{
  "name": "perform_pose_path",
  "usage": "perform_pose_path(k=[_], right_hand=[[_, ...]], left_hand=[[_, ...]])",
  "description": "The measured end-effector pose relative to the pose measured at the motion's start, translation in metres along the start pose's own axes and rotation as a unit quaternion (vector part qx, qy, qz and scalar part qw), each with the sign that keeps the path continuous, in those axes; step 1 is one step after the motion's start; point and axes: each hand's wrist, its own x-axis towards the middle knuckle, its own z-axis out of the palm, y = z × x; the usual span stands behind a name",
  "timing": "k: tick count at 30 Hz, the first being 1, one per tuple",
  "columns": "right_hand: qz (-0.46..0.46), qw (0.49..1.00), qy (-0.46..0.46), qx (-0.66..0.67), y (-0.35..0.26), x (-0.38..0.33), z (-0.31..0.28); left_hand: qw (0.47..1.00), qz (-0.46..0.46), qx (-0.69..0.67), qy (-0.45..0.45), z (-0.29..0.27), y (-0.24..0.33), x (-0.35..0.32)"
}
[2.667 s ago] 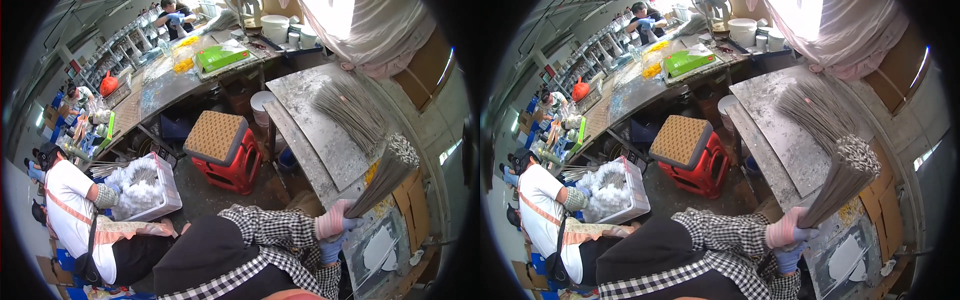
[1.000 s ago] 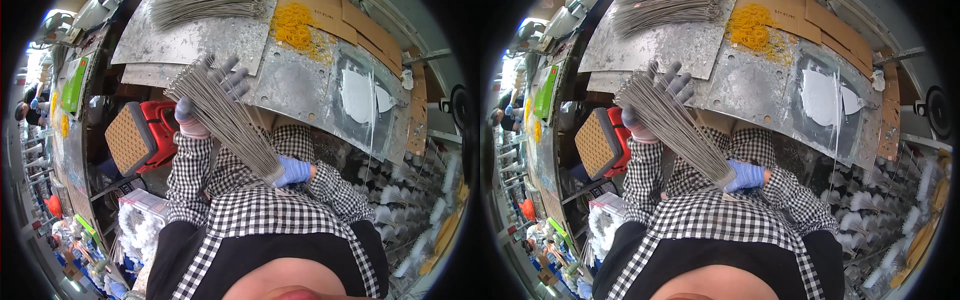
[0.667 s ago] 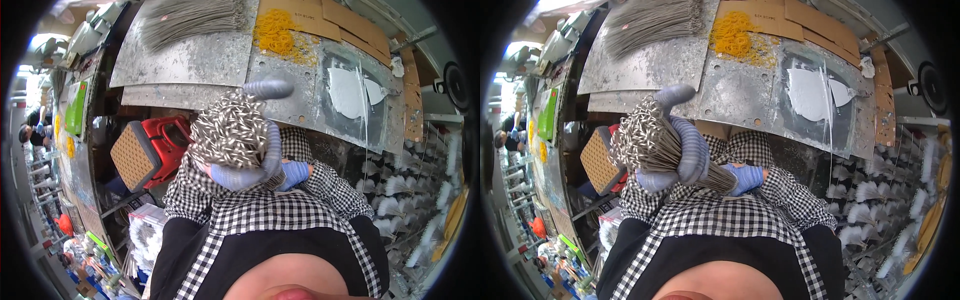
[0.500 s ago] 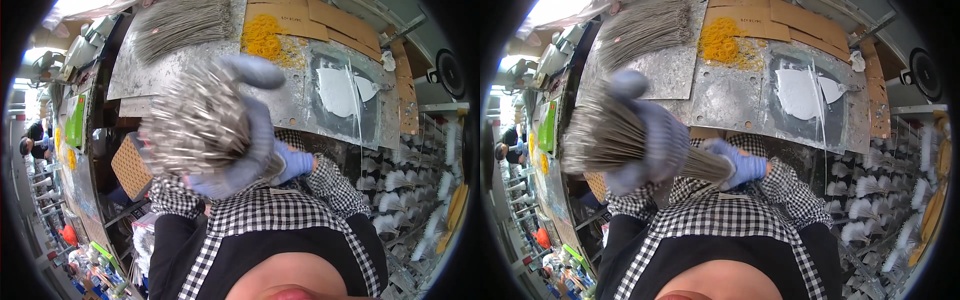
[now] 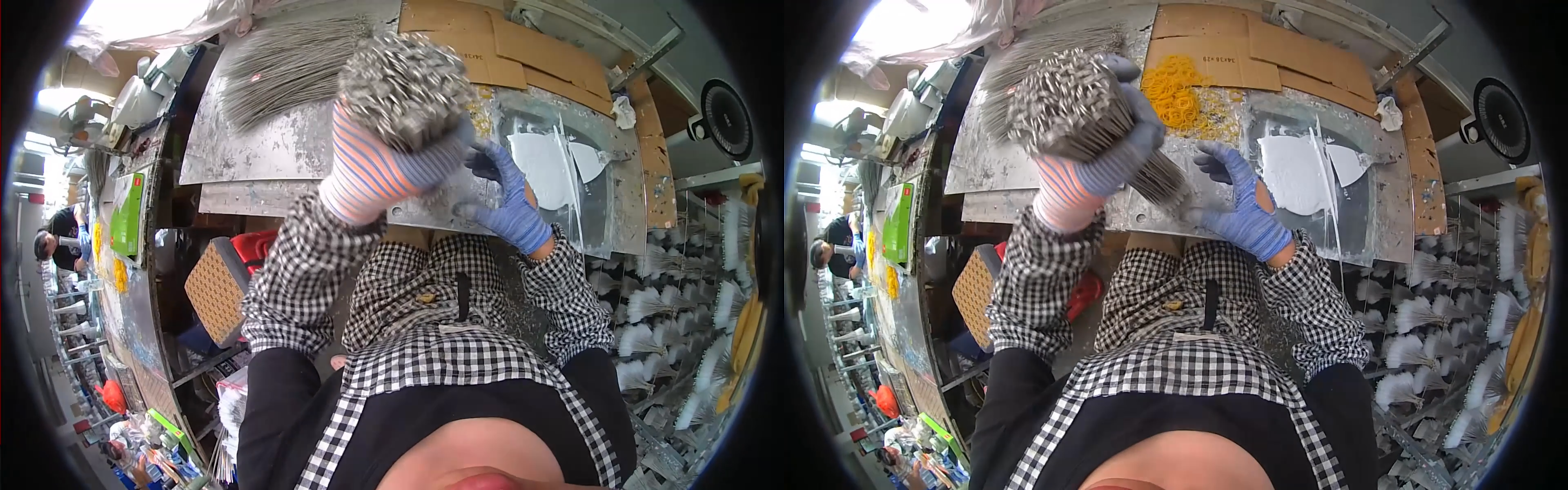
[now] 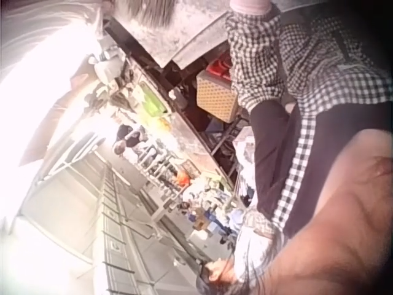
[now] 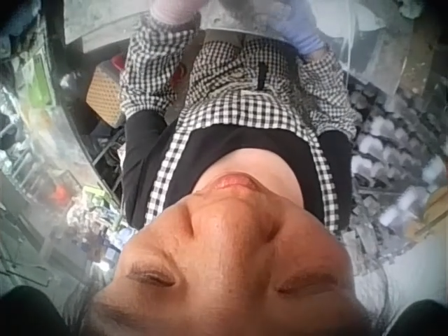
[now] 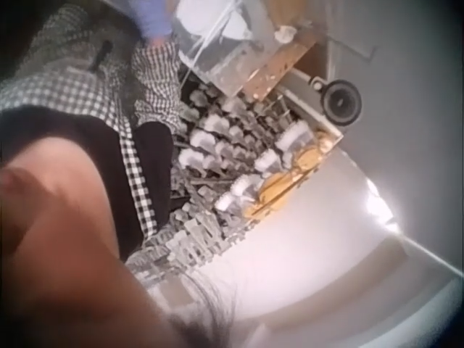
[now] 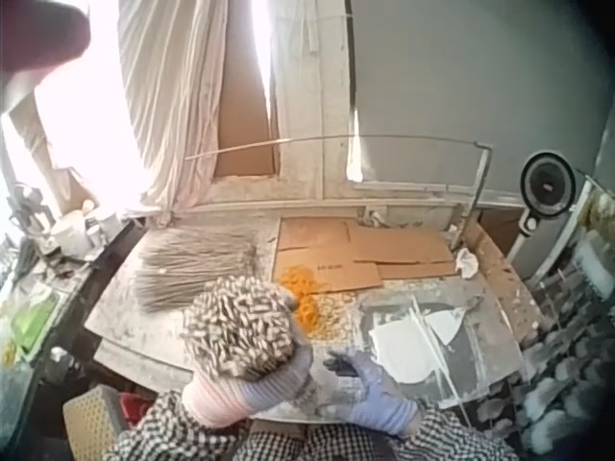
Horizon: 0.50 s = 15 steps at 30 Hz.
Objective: Dipping a bundle of brush bristles into white paint and securing them with a rubber band.
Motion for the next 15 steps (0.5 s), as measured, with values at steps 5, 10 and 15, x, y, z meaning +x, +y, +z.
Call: perform_pose_path(k=[5, 10, 15], right_hand=[[0.039, 0.997, -0.049, -0.038, -0.006, 0.022, 0.013], [-0.122, 0.985, 0.018, -0.122, 0.030, 0.039, 0.032], [-0.126, 0.989, 0.013, -0.081, 0.075, 0.055, 0.056]], left_hand=[[0.992, -0.116, -0.047, 0.035, 0.021, -0.007, 0.011], [0.997, -0.038, -0.065, 0.026, 0.050, -0.002, 0.011], [0.992, -0.092, -0.081, 0.018, 0.048, -0.013, 0.014]])
